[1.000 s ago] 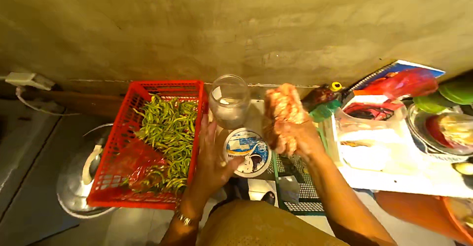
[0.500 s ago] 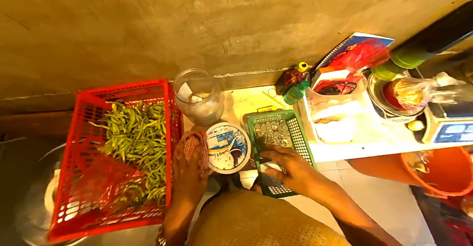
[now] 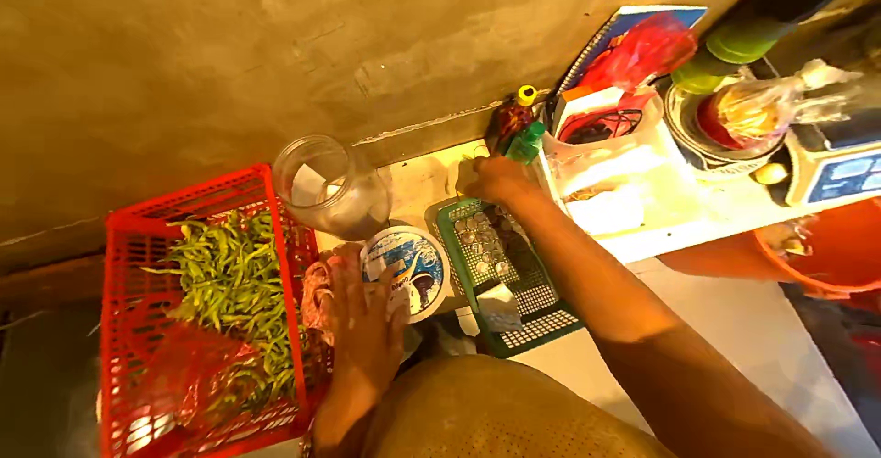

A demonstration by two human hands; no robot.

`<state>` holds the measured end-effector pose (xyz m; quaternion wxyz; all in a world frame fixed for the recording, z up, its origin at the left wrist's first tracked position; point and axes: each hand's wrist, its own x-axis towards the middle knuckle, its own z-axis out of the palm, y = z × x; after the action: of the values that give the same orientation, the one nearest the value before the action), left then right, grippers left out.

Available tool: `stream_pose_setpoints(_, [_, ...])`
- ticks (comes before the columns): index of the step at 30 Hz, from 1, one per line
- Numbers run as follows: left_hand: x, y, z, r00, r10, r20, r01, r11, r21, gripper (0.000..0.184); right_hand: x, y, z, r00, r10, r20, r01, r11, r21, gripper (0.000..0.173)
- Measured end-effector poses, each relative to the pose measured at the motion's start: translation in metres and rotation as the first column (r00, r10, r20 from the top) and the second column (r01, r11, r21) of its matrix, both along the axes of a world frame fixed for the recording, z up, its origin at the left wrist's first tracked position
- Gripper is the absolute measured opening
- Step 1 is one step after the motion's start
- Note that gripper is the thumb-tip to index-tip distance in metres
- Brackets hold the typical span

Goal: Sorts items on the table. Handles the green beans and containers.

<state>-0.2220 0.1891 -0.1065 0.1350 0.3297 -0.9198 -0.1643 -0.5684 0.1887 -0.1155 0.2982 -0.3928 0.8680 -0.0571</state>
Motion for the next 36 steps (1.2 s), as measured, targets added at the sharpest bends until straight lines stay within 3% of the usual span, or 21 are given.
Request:
stream_pose_setpoints(3, [0.002,0.011,-0.009,1.0,-0.01,-0.011,0.01,0.999,0.048,0.051,-0.014,-0.03,-0.026,0.994,0.074,0.083,-0.092,0.968,0.231,0.042])
stream_pose_setpoints(5, [0.01,0.012,-0.015,1.0,0.015,0.008,-0.016,0.997,0.069,0.058,-0.018,-0.039,-0.042,0.991,0.102,0.088,-0.118,0.971,0.21,0.036])
stream_pose_setpoints(9, [0.018,0.007,-0.022,0.996,0.021,0.086,-0.028,0.996,0.079,0.078,-0.017,-0.03,-0.033,0.998,0.033,0.051,-0.024,0.986,-0.164,0.026])
stream_pose_setpoints(12, [0.007,0.009,-0.019,0.984,-0.025,0.179,0.005,0.993,0.114,0.088,-0.011,0.015,-0.004,0.99,0.067,0.126,0.001,0.879,-0.477,0.016])
stream_pose_setpoints(14, [0.001,0.009,-0.022,0.988,-0.081,0.135,0.063,0.989,0.131,0.086,-0.002,0.067,0.014,0.975,0.094,0.2,0.049,0.79,-0.611,0.009])
stream_pose_setpoints(16, [-0.006,0.006,-0.025,0.987,-0.151,0.046,0.147,0.985,0.095,0.075,0.006,0.118,0.029,0.949,0.038,0.313,0.181,0.746,-0.641,0.009])
stream_pose_setpoints(19, [-0.033,-0.001,-0.012,0.974,-0.226,-0.018,0.225,0.957,0.185,0.06,0.027,0.194,0.029,0.893,-0.151,0.424,0.376,0.769,-0.517,0.022])
stream_pose_setpoints(21, [-0.065,-0.012,0.003,0.957,-0.288,-0.039,0.29,0.938,0.189,0.046,0.048,0.233,0.025,0.86,-0.27,0.433,0.463,0.77,-0.439,0.021])
stream_pose_setpoints(23, [-0.109,-0.027,0.018,0.935,-0.352,-0.051,0.356,0.926,0.13,0.035,0.067,0.264,0.017,0.851,-0.282,0.443,0.458,0.811,-0.364,0.021])
stream_pose_setpoints(26, [-0.183,-0.05,0.037,0.911,-0.402,0.093,0.376,0.902,0.213,0.031,0.086,0.292,0.013,0.819,-0.271,0.505,0.38,0.917,-0.124,0.021])
stream_pose_setpoints(28, [-0.23,-0.07,0.018,0.893,-0.436,0.111,0.4,0.883,0.245,0.028,0.092,0.303,0.003,0.764,-0.299,0.572,0.35,0.936,0.022,0.023])
stream_pose_setpoints(30, [-0.275,-0.093,-0.017,0.858,-0.491,0.152,0.434,0.851,0.296,0.029,0.099,0.311,-0.014,0.671,-0.368,0.644,0.401,0.91,0.103,0.036])
stream_pose_setpoints(33, [-0.317,-0.114,-0.064,0.831,-0.516,0.207,0.441,0.838,0.321,0.035,0.111,0.311,-0.037,0.457,-0.46,0.762,0.56,0.814,0.156,0.049])
stream_pose_setpoints(36, [-0.336,-0.122,-0.094,0.808,-0.521,0.274,0.445,0.845,0.296,0.034,0.124,0.303,-0.064,0.24,-0.443,0.864,0.72,0.678,0.148,0.064])
